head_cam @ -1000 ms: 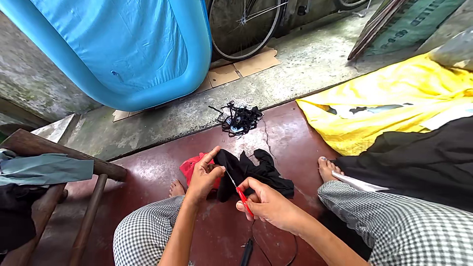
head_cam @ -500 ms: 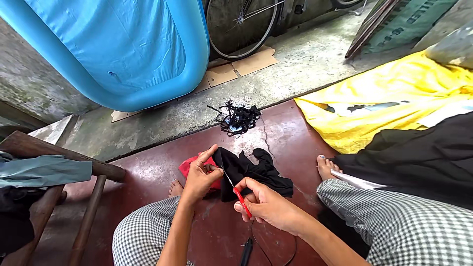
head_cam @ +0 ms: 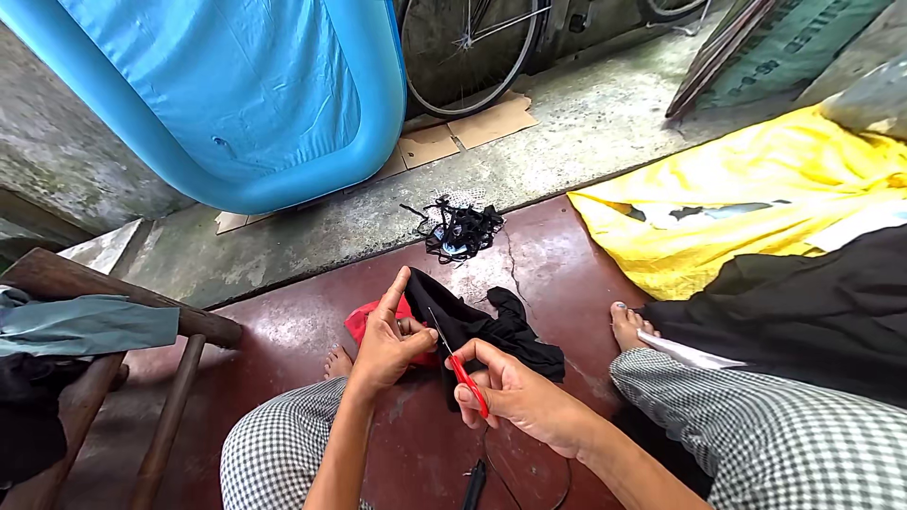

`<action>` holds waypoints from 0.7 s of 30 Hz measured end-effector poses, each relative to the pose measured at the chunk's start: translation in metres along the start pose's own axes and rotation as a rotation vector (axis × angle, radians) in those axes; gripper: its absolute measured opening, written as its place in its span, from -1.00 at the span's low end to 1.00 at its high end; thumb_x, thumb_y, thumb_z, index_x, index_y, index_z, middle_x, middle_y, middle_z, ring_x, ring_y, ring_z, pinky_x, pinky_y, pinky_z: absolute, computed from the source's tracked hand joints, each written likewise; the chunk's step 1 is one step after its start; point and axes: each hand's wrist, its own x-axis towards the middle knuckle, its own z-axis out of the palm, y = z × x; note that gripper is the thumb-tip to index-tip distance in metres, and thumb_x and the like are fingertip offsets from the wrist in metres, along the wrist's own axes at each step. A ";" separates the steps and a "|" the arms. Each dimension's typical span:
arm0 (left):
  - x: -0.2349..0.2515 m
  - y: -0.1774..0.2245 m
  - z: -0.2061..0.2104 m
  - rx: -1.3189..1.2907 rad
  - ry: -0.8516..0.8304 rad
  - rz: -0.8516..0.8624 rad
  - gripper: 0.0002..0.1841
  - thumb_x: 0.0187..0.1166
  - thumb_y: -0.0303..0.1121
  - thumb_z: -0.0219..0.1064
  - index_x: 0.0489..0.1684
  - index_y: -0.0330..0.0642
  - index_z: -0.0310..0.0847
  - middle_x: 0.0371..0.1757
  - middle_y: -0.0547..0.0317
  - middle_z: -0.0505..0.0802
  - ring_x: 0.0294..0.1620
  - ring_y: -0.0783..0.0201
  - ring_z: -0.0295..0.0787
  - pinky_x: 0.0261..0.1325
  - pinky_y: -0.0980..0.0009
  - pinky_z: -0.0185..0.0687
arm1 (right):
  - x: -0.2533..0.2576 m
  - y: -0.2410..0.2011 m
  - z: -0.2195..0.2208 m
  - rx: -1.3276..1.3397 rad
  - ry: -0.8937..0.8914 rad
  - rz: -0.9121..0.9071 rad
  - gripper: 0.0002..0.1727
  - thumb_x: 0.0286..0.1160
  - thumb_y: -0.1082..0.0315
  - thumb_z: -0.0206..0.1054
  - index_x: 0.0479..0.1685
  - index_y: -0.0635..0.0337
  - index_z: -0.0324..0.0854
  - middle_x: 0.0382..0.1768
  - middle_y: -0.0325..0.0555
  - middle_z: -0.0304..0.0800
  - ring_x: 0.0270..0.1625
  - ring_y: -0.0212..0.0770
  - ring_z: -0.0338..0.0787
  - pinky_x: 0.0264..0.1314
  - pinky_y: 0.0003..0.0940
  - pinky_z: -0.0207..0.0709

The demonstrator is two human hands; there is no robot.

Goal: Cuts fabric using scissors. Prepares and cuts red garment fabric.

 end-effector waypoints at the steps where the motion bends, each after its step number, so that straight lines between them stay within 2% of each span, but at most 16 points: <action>1: 0.000 0.001 0.000 -0.008 -0.019 -0.004 0.11 0.30 -0.71 0.46 0.89 0.43 0.00 -0.10 -0.06 0.81 -0.51 0.25 0.68 -0.29 0.32 0.76 | 0.000 -0.001 0.000 0.005 -0.009 -0.001 -0.53 0.46 0.22 0.50 0.30 0.05 0.47 -0.36 -0.05 0.80 -0.36 -0.24 0.81 -0.29 -0.42 0.67; 2: 0.000 0.001 0.000 -0.022 -0.042 -0.003 0.12 0.28 -0.73 0.45 0.89 0.41 -0.01 -0.09 -0.07 0.81 -0.51 0.25 0.69 -0.28 0.31 0.77 | 0.000 -0.002 -0.001 0.005 -0.020 -0.001 -0.52 0.45 0.20 0.51 0.30 0.05 0.46 -0.36 -0.05 0.81 -0.35 -0.24 0.82 -0.27 -0.41 0.68; 4: 0.000 0.003 0.001 -0.040 -0.086 -0.010 0.13 0.28 -0.75 0.44 0.90 0.41 -0.02 0.06 -0.07 0.79 -0.49 0.24 0.71 -0.26 0.31 0.79 | -0.001 -0.004 -0.003 -0.003 -0.033 0.003 -0.49 0.43 0.16 0.53 0.30 0.04 0.45 -0.32 -0.04 0.82 -0.30 -0.22 0.84 -0.20 -0.38 0.70; 6: -0.001 0.004 0.002 -0.041 -0.097 -0.010 0.13 0.28 -0.74 0.46 0.90 0.39 -0.02 -0.13 -0.07 0.82 -0.50 0.25 0.70 -0.27 0.33 0.77 | -0.002 -0.005 -0.004 -0.012 -0.027 0.008 -0.47 0.41 0.15 0.54 0.31 0.04 0.45 -0.30 -0.04 0.83 -0.27 -0.22 0.85 -0.18 -0.39 0.71; 8: -0.001 0.004 0.001 -0.029 -0.105 -0.005 0.14 0.28 -0.72 0.46 0.91 0.39 -0.05 -0.24 -0.05 0.81 -0.50 0.27 0.69 -0.27 0.35 0.75 | -0.002 -0.006 -0.004 -0.016 -0.007 0.000 -0.52 0.43 0.20 0.53 0.28 0.05 0.48 -0.35 -0.05 0.82 -0.34 -0.25 0.83 -0.27 -0.42 0.69; 10: -0.001 0.004 0.000 -0.006 -0.102 -0.004 0.14 0.27 -0.71 0.47 0.90 0.41 -0.04 -0.24 -0.04 0.82 -0.51 0.28 0.68 -0.29 0.37 0.74 | -0.003 -0.008 -0.005 -0.027 0.010 -0.003 -0.57 0.46 0.24 0.51 0.26 0.05 0.51 -0.38 -0.05 0.82 -0.40 -0.27 0.81 -0.35 -0.46 0.66; 12: -0.002 0.004 0.000 0.024 -0.108 -0.016 0.14 0.27 -0.70 0.48 0.90 0.44 -0.03 -0.24 -0.02 0.82 -0.51 0.28 0.69 -0.30 0.38 0.74 | -0.003 -0.009 -0.006 -0.025 0.001 0.004 -0.57 0.46 0.24 0.51 0.26 0.04 0.50 -0.37 -0.04 0.82 -0.38 -0.26 0.82 -0.34 -0.46 0.66; 14: -0.002 0.005 0.000 0.058 -0.132 -0.037 0.15 0.27 -0.66 0.51 0.89 0.49 -0.05 -0.31 0.00 0.83 -0.52 0.27 0.71 -0.32 0.37 0.75 | -0.003 -0.011 -0.008 -0.025 -0.025 0.016 -0.54 0.46 0.18 0.51 0.28 0.02 0.48 -0.35 -0.05 0.82 -0.34 -0.24 0.84 -0.25 -0.42 0.70; 17: -0.003 0.005 0.002 0.069 -0.181 -0.051 0.16 0.29 -0.63 0.52 0.90 0.52 -0.08 -0.22 -0.02 0.84 -0.47 0.21 0.76 -0.26 0.31 0.81 | -0.003 -0.012 -0.010 -0.031 -0.022 0.027 -0.50 0.44 0.16 0.52 0.32 0.01 0.46 -0.28 -0.05 0.84 -0.25 -0.23 0.85 -0.13 -0.37 0.71; 21: -0.003 0.004 0.000 0.064 -0.176 -0.030 0.17 0.28 -0.64 0.53 0.91 0.47 -0.12 -0.35 -0.03 0.83 -0.50 0.22 0.74 -0.29 0.33 0.78 | -0.002 -0.010 -0.005 -0.018 0.057 0.004 -0.56 0.42 0.26 0.52 0.24 0.04 0.51 -0.36 -0.05 0.81 -0.35 -0.22 0.83 -0.24 -0.36 0.72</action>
